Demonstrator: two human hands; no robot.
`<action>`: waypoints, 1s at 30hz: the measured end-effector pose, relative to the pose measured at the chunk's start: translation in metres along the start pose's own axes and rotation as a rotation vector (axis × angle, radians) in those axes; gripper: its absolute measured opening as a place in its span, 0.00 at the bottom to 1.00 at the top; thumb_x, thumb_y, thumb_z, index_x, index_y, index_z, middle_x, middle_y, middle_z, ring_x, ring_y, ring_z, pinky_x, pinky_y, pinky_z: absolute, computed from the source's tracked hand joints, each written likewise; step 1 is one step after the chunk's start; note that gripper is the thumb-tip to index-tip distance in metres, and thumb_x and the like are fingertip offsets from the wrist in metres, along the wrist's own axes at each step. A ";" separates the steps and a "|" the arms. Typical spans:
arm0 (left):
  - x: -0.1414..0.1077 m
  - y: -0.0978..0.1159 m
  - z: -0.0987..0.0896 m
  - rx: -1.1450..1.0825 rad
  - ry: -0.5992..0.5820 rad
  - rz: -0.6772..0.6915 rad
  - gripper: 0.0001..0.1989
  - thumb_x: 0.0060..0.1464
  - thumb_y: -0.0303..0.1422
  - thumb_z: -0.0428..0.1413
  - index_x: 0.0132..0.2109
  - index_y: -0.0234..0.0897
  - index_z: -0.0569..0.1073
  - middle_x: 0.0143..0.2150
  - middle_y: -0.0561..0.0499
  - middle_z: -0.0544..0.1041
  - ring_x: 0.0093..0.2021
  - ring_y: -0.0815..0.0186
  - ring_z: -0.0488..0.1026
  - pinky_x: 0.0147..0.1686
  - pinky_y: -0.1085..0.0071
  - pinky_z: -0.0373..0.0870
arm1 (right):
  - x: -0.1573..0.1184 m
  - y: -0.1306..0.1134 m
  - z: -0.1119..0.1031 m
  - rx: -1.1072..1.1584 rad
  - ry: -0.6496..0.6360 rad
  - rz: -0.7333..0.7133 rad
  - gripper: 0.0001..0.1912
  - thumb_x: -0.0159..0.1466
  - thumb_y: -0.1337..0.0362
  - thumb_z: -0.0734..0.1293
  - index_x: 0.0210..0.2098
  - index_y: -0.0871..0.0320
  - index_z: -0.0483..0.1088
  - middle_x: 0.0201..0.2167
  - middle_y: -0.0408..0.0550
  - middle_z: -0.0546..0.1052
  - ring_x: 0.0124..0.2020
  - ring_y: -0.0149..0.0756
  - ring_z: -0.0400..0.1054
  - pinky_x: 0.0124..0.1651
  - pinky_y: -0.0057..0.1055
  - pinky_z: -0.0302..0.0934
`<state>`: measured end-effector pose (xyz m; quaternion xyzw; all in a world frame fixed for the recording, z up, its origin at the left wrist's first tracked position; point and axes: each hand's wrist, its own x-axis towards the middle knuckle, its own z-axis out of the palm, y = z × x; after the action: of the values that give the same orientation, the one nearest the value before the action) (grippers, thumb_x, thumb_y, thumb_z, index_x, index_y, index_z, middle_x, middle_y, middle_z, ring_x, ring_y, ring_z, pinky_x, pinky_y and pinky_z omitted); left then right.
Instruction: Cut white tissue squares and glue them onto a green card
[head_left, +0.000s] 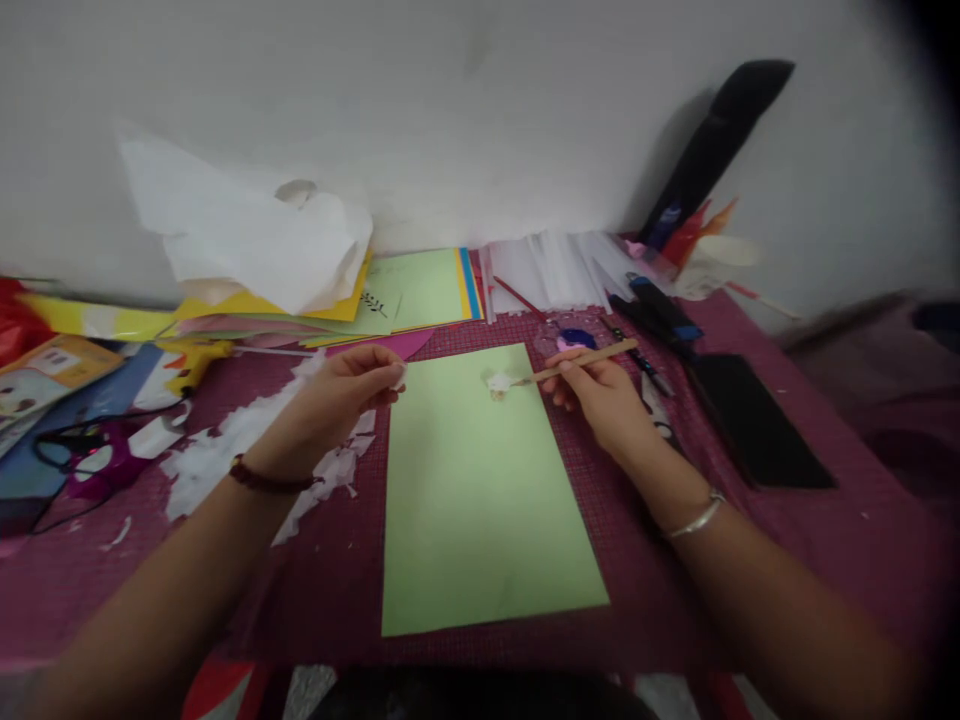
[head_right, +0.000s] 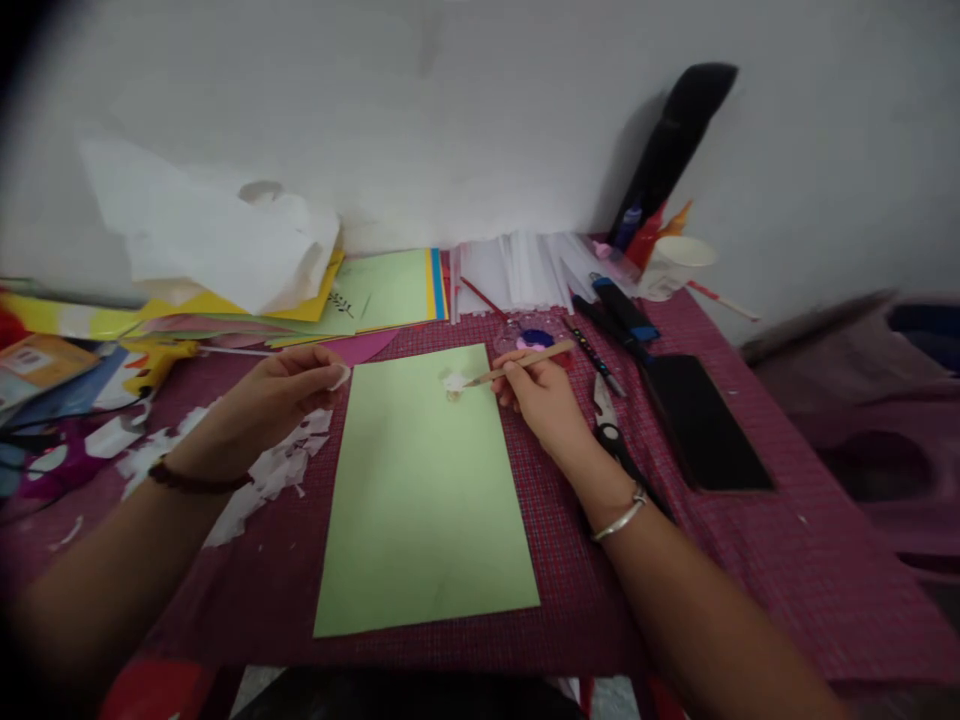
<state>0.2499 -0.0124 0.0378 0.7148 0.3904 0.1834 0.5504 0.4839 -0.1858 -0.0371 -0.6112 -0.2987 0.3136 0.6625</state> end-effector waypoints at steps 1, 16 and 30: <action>0.003 -0.003 0.007 -0.009 -0.018 0.010 0.08 0.47 0.39 0.60 0.30 0.41 0.71 0.26 0.52 0.70 0.26 0.67 0.65 0.27 0.67 0.64 | 0.000 0.000 0.000 0.010 0.002 -0.002 0.10 0.58 0.55 0.67 0.33 0.56 0.71 0.22 0.42 0.74 0.19 0.29 0.63 0.20 0.27 0.53; 0.042 -0.001 0.079 -0.010 -0.233 0.111 0.07 0.45 0.33 0.60 0.34 0.41 0.72 0.27 0.56 0.70 0.27 0.70 0.66 0.30 0.70 0.67 | 0.003 0.004 0.002 -0.112 -0.037 -0.042 0.05 0.61 0.64 0.62 0.33 0.57 0.68 0.20 0.39 0.71 0.19 0.28 0.63 0.24 0.27 0.57; 0.052 -0.013 0.068 0.161 -0.202 0.176 0.06 0.48 0.36 0.58 0.29 0.40 0.73 0.37 0.48 0.78 0.41 0.61 0.74 0.37 0.66 0.70 | 0.006 0.009 0.011 -0.124 0.002 -0.098 0.06 0.62 0.63 0.61 0.33 0.56 0.69 0.21 0.39 0.71 0.19 0.29 0.64 0.23 0.26 0.58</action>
<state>0.3250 -0.0152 -0.0056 0.8029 0.2826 0.1261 0.5095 0.4787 -0.1737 -0.0450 -0.6361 -0.3463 0.2609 0.6383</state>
